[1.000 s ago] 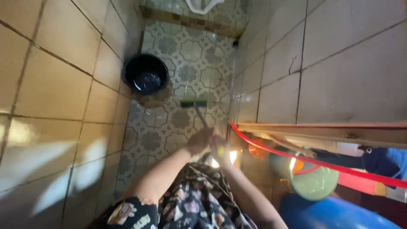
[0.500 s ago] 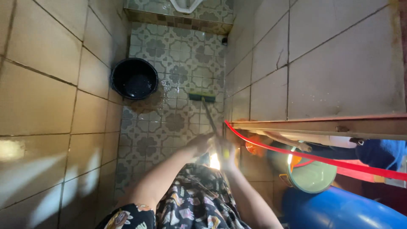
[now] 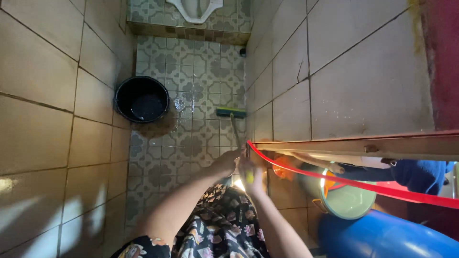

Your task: The person mops a tiled bathroom floor using a long-handled mop and a black bucket of water. They repeatedly push water toward a squat toilet, then pour the remaining water from the bucket into the toilet.

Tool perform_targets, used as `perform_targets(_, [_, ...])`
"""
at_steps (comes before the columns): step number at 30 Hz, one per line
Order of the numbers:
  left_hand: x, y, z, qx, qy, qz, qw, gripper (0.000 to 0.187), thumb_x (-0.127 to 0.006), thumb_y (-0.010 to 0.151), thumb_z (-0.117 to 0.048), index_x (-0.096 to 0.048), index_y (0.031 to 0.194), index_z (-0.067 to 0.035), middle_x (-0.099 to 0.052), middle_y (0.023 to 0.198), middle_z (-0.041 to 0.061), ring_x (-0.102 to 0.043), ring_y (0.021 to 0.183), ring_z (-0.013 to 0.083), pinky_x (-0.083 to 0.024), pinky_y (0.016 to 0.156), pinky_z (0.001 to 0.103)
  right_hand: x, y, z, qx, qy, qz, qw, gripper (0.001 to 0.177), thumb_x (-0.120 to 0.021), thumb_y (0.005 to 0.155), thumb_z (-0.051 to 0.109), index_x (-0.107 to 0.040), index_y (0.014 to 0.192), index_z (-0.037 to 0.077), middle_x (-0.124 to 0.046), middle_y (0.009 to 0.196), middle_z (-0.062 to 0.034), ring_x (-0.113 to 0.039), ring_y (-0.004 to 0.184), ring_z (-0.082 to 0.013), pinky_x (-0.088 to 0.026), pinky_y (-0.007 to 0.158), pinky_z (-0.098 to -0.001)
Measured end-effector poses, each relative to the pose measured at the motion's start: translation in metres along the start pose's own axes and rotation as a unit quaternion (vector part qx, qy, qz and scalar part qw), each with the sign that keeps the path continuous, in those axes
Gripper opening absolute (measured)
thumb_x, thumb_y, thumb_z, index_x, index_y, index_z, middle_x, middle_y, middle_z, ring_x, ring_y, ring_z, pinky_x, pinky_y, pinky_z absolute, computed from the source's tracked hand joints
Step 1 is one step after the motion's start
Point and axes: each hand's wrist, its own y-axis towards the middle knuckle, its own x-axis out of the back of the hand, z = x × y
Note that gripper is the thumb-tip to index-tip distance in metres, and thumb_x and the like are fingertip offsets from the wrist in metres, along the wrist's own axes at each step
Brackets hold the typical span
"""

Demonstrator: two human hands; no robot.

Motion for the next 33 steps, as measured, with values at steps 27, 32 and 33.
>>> perform_targets(27, [0.02,0.204,0.071,-0.018,0.037,0.008,0.999,0.072,-0.045,0.1,-0.002,-0.02,0.166,-0.017,-0.03,0.167,0.014,-0.031,0.153,0.0272,-0.034,0.121,0.043,-0.052,0.036,-0.295,0.063,-0.375,0.066,0.922,0.051,-0.064,0.098,0.009,-0.053,0.148,0.004,-0.06,0.144,-0.01,-0.055,0.135,-0.0274,-0.041,0.122,-0.0422])
perform_targets(32, [0.024,0.231,0.113,-0.061,0.097,-0.002,0.993,0.062,-0.04,0.103,0.0,-0.027,0.163,-0.008,-0.036,0.164,0.02,-0.034,0.151,0.0355,-0.03,0.124,0.048,-0.037,0.142,-0.161,0.259,0.145,0.007,0.955,0.047,-0.081,0.084,0.013,-0.07,0.128,0.001,-0.072,0.127,-0.0144,-0.065,0.122,-0.026,-0.052,0.108,-0.0358])
perform_targets(33, [0.039,0.214,0.107,-0.061,0.1,0.002,0.993,0.062,-0.04,0.103,0.0,-0.027,0.163,-0.008,-0.036,0.164,0.02,-0.034,0.151,0.0355,-0.03,0.124,0.048,-0.047,0.177,-0.165,0.258,0.144,0.004,0.955,0.047,-0.081,0.084,0.013,-0.07,0.128,0.001,-0.072,0.127,-0.0144,-0.065,0.122,-0.026,-0.052,0.108,-0.0358])
